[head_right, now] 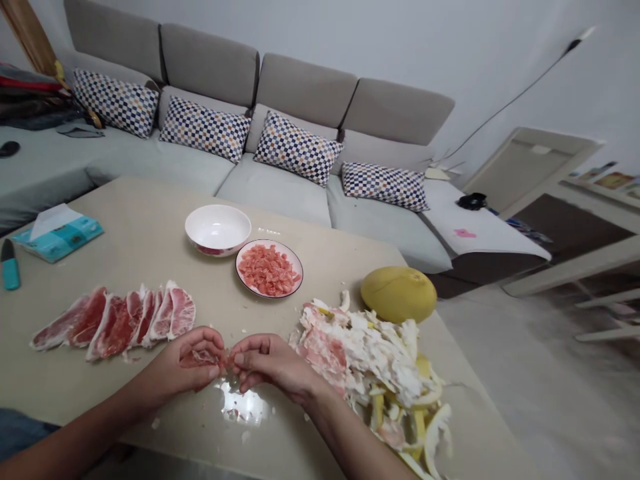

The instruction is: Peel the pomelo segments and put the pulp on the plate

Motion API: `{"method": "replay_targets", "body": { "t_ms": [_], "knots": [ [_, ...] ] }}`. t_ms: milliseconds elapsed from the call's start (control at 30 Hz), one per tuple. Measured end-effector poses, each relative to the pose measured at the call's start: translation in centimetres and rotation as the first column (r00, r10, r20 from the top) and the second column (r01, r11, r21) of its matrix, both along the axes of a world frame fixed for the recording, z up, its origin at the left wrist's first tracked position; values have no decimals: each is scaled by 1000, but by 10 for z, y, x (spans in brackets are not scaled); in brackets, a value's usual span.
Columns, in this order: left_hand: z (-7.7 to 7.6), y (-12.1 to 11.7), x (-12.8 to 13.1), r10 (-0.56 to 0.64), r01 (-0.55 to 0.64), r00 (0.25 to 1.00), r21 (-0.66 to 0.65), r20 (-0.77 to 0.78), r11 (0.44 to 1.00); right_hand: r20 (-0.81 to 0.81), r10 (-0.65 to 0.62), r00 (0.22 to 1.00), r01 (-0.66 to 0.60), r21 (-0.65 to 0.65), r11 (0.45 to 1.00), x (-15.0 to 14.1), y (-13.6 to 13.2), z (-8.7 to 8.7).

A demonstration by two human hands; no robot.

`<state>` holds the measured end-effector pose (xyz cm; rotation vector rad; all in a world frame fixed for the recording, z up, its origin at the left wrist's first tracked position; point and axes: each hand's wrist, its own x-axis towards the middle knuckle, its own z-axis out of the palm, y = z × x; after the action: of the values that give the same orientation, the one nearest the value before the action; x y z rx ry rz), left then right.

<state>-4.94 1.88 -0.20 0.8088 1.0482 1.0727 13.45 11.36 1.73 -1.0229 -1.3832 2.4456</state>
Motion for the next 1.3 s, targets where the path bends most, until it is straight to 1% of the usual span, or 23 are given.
{"method": "replay_targets", "body": {
  "t_ms": [67, 200, 367, 533, 633, 733, 833, 900, 967, 1033, 1100, 1200, 1300],
  "knots": [
    [4, 2, -1, -36, 36, 999, -15, 30, 999, -11, 12, 1000, -12, -19, 1000, 2, 4, -1],
    [7, 4, -2, -90, 93, 992, -30, 90, 995, -7, 60, 998, -60, 5, 998, 5, 11, 0],
    [0, 6, -4, -72, 91, 969, -68, 237, 994, 4, 90, 996, -90, 41, 995, 4, 18, 5],
    [-2, 7, -9, -45, 88, 953, -129, 301, 988, 10, 121, 993, -121, 69, 990, -2, 18, 10],
    [-1, 7, -10, -23, 69, 952, -138, 306, 988, 20, 105, 994, -107, 109, 988, -5, 16, 11],
    [0, 8, -10, 35, 4, 961, -140, 273, 990, 35, 65, 997, -70, 171, 983, -5, 14, 11],
    [1, 9, -9, 85, -51, 957, -130, 278, 990, 42, 41, 998, -49, 200, 979, -2, 14, 13],
    [4, 10, -7, 85, -52, 956, -121, 281, 991, 43, 42, 998, -49, 200, 979, 3, 13, 17],
    [10, 15, -6, 90, -62, 963, -115, 255, 991, 41, 38, 998, -45, 206, 977, 9, 14, 22],
    [19, 28, -3, 101, -89, 983, -84, 151, 993, 34, 21, 999, -28, 223, 974, 18, 14, 27],
    [28, 51, -1, 93, -93, 995, -12, -31, 996, 18, -15, 1000, 10, 243, 970, 29, 15, 30],
    [36, 102, 6, 75, -65, 982, 64, -173, 996, 1, -97, 995, 94, 250, 964, 47, 14, 30],
    [37, 153, 15, 121, -85, 940, 125, -319, 989, 15, -188, 982, 179, 239, 955, 65, 12, 27]
  ]
}}
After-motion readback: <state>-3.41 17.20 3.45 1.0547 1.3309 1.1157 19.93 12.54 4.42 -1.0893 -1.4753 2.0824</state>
